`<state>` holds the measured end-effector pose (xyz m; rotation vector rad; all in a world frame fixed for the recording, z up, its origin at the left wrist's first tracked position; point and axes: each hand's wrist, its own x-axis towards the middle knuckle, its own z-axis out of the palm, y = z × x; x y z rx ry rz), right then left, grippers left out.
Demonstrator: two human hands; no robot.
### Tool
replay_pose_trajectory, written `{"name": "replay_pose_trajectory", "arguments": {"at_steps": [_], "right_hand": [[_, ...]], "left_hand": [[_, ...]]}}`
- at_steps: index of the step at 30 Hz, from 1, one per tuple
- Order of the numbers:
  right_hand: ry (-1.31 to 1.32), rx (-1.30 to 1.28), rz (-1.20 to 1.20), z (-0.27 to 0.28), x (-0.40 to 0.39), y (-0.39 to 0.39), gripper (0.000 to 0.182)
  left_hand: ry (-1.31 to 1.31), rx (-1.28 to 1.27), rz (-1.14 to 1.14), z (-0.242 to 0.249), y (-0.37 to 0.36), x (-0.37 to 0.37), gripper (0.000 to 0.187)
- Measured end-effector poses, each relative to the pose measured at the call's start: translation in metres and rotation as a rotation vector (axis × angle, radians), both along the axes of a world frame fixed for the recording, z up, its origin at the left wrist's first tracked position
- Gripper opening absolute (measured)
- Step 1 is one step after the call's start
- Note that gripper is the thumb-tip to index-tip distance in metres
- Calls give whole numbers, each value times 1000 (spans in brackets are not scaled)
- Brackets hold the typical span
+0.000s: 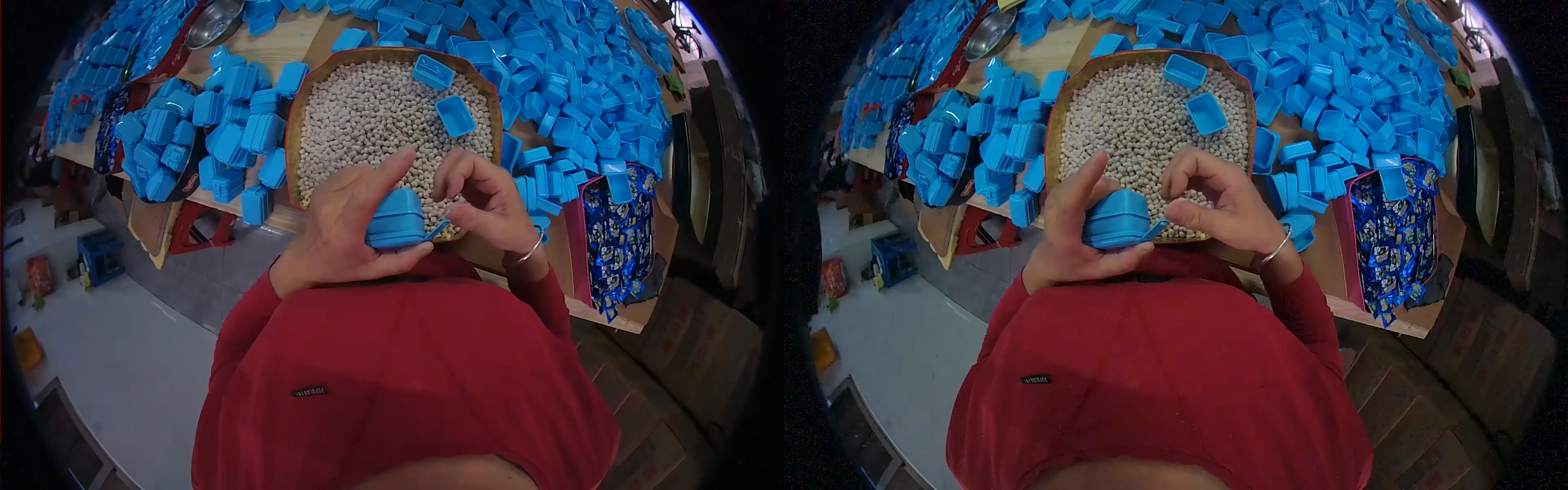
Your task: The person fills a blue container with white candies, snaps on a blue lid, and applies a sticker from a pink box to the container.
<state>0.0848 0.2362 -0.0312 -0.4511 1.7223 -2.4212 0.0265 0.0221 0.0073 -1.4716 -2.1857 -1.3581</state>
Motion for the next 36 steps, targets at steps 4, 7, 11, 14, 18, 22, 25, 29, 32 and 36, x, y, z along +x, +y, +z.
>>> {"name": "replay_pose_trajectory", "arguments": {"at_steps": [4,7,11,14,18,22,25,29,32,36], "right_hand": [[34,25,-143,20,7,-8,21],[185,263,-98,27,5,0,37],[327,630,-243,44,3,-24,41],[50,544,-159,38,-3,-30,38],[-97,301,-215,9,-10,-39,32],[-207,204,-339,-8,-10,-43,20],[-199,82,-375,-22,-10,-50,22],[-320,32,-344,-49,-11,-42,20],[-272,227,-376,-31,-2,-47,17],[-186,464,-408,-16,3,-36,14]], "left_hand": [[-68,12,4,-7,2,2,90],[-12,9,23,1,5,-2,88],[-50,27,-26,-12,12,-1,90],[-75,-14,9,-13,2,-8,94],[-395,-101,57,-17,-5,-6,88],[-746,151,-42,-40,-13,1,52],[-623,202,-36,-70,-14,1,48],[-629,234,-81,-65,-15,8,50],[-855,163,-60,-67,-19,7,48],[-987,153,31,-78,-17,5,53]]}}
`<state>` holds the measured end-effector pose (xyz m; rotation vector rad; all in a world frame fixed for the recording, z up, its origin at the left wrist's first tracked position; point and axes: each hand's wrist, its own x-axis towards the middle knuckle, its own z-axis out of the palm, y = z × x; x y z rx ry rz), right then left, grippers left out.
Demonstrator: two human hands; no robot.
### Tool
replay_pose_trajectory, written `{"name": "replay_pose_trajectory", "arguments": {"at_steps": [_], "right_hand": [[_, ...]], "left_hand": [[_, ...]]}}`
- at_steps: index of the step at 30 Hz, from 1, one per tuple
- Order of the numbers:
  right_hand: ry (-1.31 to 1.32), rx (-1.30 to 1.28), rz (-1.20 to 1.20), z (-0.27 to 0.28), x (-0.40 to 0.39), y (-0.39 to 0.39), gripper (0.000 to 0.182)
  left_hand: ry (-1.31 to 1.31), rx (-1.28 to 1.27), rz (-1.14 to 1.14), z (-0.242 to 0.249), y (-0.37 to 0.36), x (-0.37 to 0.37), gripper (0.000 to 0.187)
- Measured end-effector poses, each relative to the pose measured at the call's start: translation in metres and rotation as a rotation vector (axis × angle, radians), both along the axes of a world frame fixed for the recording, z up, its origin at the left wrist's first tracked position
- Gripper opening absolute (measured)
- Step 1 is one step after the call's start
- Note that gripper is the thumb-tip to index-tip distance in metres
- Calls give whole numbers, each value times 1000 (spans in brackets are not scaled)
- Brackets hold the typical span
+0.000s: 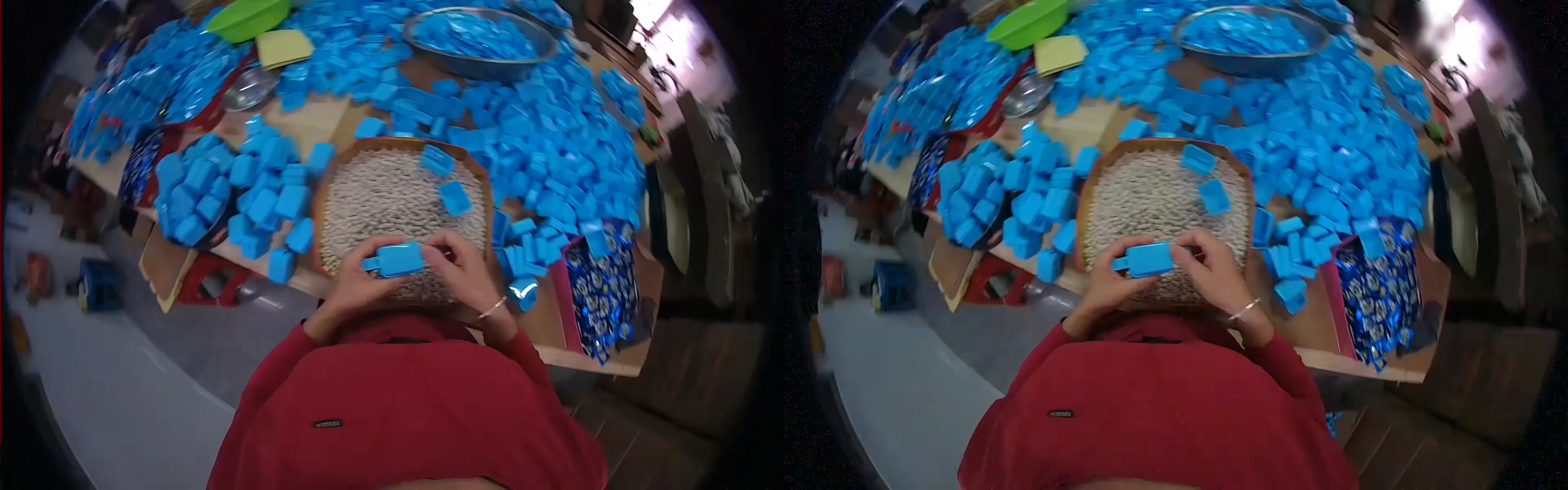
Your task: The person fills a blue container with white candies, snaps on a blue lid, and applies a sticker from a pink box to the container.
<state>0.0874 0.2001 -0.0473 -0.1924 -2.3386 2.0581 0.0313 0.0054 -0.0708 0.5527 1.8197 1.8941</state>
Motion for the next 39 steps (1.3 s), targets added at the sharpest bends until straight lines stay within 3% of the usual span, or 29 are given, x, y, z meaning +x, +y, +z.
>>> {"name": "replay_pose_trajectory", "arguments": {"at_steps": [2,4,5,10,13,15,16,18,21,22,24,28,30,32,35,39], "right_hand": [[47,99,25,18,10,6,12],[192,152,58,41,16,4,13],[194,78,30,43,18,3,13],[89,-328,-174,9,42,52,11],[77,-408,-505,-18,68,77,9],[34,-276,-608,-29,72,86,11],[-5,-108,-539,-28,67,87,12],[130,504,-462,-2,51,83,14],[372,701,-382,24,-2,100,14],[281,580,-399,46,-26,98,10],[556,795,-314,60,-88,126,6],[651,1116,-290,83,-236,186,9],[505,1417,-273,43,-331,252,13],[225,1595,7,40,-392,285,18],[13,1709,75,34,-440,309,18],[-47,1692,15,38,-445,324,18]], "left_hand": [[-88,-56,-12,0,3,0,53],[44,-53,-44,3,4,-5,53],[-135,-135,-50,10,4,-4,54],[-191,107,-27,-13,-3,-5,56],[-223,122,-14,-6,-3,-5,58],[-245,121,-44,-5,-6,-8,58],[-222,133,-49,-9,-6,-9,58],[-230,150,-65,-11,-6,-11,60],[-281,209,-103,-6,-10,-14,57],[-317,242,-107,-6,-11,-14,57],[-367,290,-116,-6,-13,-16,57],[-399,229,-214,4,-11,-16,53],[-396,248,-260,5,-11,-18,54],[-444,341,-290,-9,-8,-17,55],[-445,486,-304,-28,-1,-16,55],[-308,585,-336,-60,10,-21,57]]}}
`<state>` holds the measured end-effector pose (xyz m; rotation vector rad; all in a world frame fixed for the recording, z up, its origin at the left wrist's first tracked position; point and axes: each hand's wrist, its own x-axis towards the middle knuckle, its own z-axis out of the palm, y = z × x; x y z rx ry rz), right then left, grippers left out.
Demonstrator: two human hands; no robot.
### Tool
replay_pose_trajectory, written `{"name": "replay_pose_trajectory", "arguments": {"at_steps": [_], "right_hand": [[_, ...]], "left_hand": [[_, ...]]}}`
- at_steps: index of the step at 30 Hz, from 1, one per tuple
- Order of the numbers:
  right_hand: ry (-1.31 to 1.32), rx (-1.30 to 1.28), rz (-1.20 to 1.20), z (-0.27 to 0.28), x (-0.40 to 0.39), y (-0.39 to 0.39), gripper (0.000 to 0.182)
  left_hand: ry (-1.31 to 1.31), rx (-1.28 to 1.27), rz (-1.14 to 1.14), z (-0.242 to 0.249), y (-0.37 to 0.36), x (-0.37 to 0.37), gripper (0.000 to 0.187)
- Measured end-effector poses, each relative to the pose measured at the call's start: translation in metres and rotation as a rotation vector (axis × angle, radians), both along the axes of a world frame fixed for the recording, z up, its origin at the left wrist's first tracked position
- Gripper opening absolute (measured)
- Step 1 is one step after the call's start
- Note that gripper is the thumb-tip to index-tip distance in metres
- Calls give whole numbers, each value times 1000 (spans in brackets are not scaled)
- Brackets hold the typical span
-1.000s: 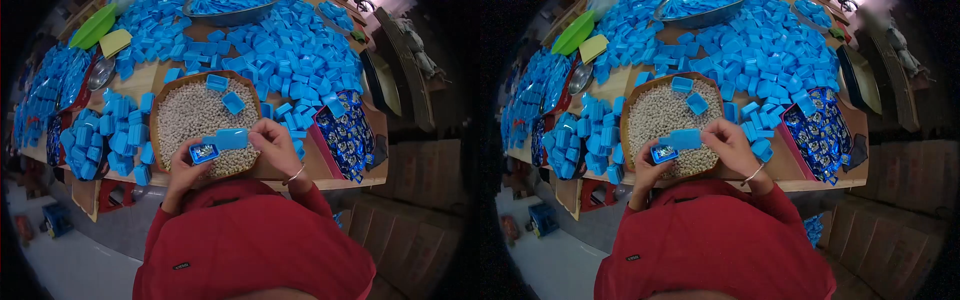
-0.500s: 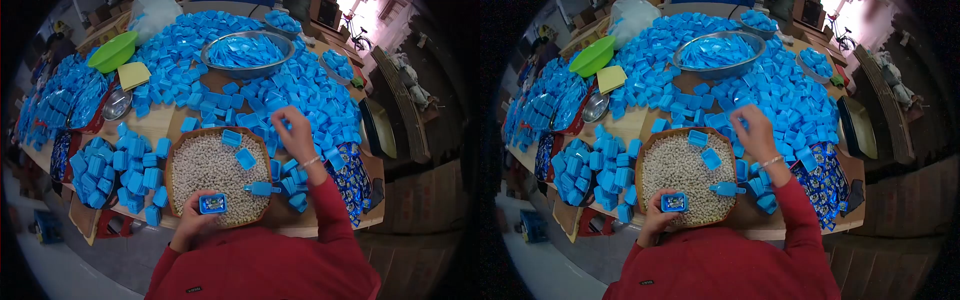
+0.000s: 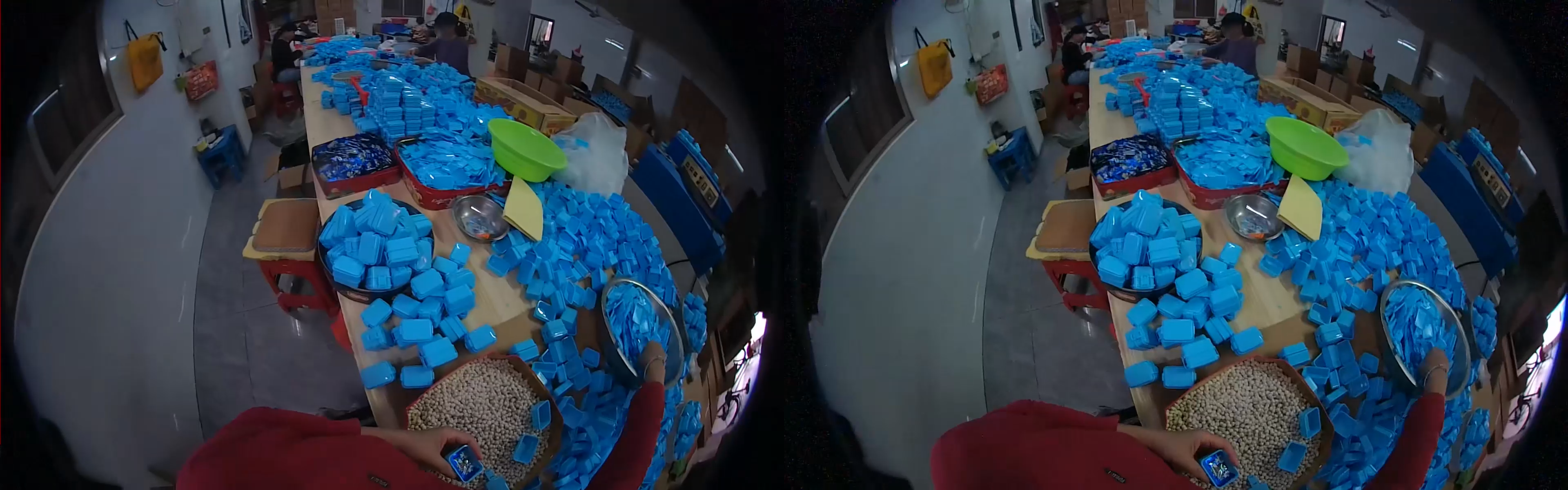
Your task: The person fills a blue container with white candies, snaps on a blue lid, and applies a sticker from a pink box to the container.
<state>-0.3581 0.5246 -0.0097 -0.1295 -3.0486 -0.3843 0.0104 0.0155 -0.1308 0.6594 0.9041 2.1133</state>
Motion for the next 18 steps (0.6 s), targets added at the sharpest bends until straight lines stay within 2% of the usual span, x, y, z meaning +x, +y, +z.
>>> {"name": "replay_pose_trajectory", "arguments": {"at_steps": [4,8,10,12,14,17,18], "right_hand": [[134,-137,6,12,24,9,19],[422,-552,164,34,78,-14,20],[437,-867,236,44,135,-52,20],[311,-1165,285,38,201,-103,21],[76,-1365,320,17,262,-162,22],[-298,-1385,219,-24,322,-233,20],[-160,-1266,288,-47,332,-244,19]], "left_hand": [[-16,-40,-5,10,-2,5,57],[-84,-125,-13,27,-8,5,58],[-47,-104,16,29,-8,5,59],[-38,-113,12,27,-7,6,58],[5,-106,-24,18,-6,4,57],[55,-165,-15,24,-8,3,58],[76,-184,10,27,-9,4,58]]}}
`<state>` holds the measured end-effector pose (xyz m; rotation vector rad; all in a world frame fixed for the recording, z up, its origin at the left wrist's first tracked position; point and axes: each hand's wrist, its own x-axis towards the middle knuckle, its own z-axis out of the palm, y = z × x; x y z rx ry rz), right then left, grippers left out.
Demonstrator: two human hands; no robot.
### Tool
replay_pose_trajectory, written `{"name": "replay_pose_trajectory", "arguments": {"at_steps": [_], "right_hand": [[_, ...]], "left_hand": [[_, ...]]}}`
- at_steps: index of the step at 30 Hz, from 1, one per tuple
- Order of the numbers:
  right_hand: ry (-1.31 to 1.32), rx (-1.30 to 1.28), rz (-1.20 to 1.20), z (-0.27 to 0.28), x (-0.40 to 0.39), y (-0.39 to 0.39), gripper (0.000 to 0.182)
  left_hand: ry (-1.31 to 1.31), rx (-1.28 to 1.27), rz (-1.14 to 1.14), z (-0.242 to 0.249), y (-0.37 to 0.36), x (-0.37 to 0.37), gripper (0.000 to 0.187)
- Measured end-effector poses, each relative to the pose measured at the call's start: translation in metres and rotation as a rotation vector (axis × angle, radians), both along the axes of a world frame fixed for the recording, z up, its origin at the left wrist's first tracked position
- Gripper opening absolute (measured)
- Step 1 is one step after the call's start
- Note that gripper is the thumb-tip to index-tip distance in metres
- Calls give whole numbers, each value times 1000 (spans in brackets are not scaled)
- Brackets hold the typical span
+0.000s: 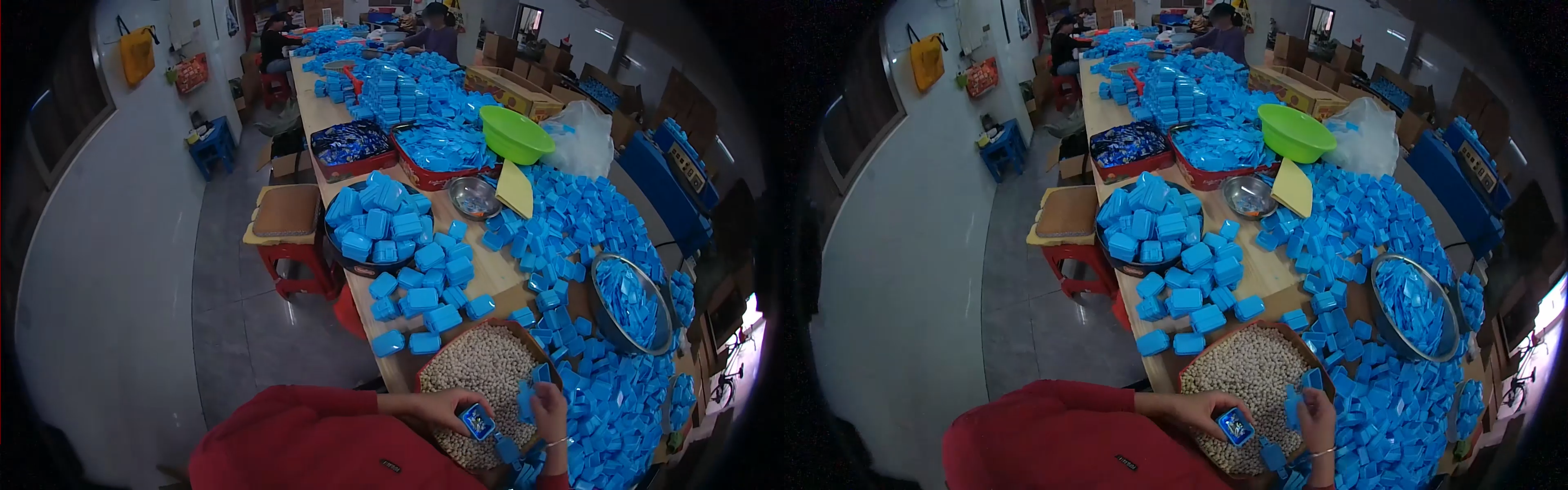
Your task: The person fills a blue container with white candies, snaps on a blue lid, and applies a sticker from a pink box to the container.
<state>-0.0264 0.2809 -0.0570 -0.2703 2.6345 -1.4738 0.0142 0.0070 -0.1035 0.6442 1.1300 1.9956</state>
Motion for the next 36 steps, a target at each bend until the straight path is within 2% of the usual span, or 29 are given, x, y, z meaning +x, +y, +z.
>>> {"name": "replay_pose_trajectory", "arguments": {"at_steps": [1,2,5,9,12,13,15,16,17,19,21,23,24,27,33,36], "right_hand": [[154,98,-25,-15,8,-9,19],[370,265,-39,-20,13,-11,27],[442,465,-103,6,31,-29,32],[416,658,-52,-2,43,-27,37],[465,643,-101,-25,40,-17,40],[419,566,-81,-19,43,-16,39],[324,414,-68,-2,51,-9,39],[186,150,-144,18,58,-18,38],[53,26,-144,30,64,-19,38],[195,-249,-73,56,81,-41,38],[451,-96,125,76,88,-55,39],[488,0,187,80,96,-68,39],[519,78,197,79,97,-69,39],[543,87,187,77,97,-69,39],[499,34,158,70,98,-72,40],[492,-7,169,66,99,-72,41]], "left_hand": [[54,0,15,-2,1,-1,59],[73,-17,33,-3,1,-2,58],[55,-81,56,20,-8,2,56],[87,-85,108,19,-4,5,57],[181,-74,174,20,-2,9,57],[179,-109,208,35,-4,12,59],[54,-168,185,54,-12,13,61],[108,-155,220,52,-12,12,56],[168,-201,306,62,-10,13,53],[91,-192,280,77,-11,12,53],[195,-234,302,73,-8,12,52],[425,-356,318,90,-3,13,51],[426,-323,316,95,-1,14,49],[334,-318,256,93,-2,13,48],[364,-356,219,92,-6,12,54],[425,-313,241,95,-6,13,50]]}}
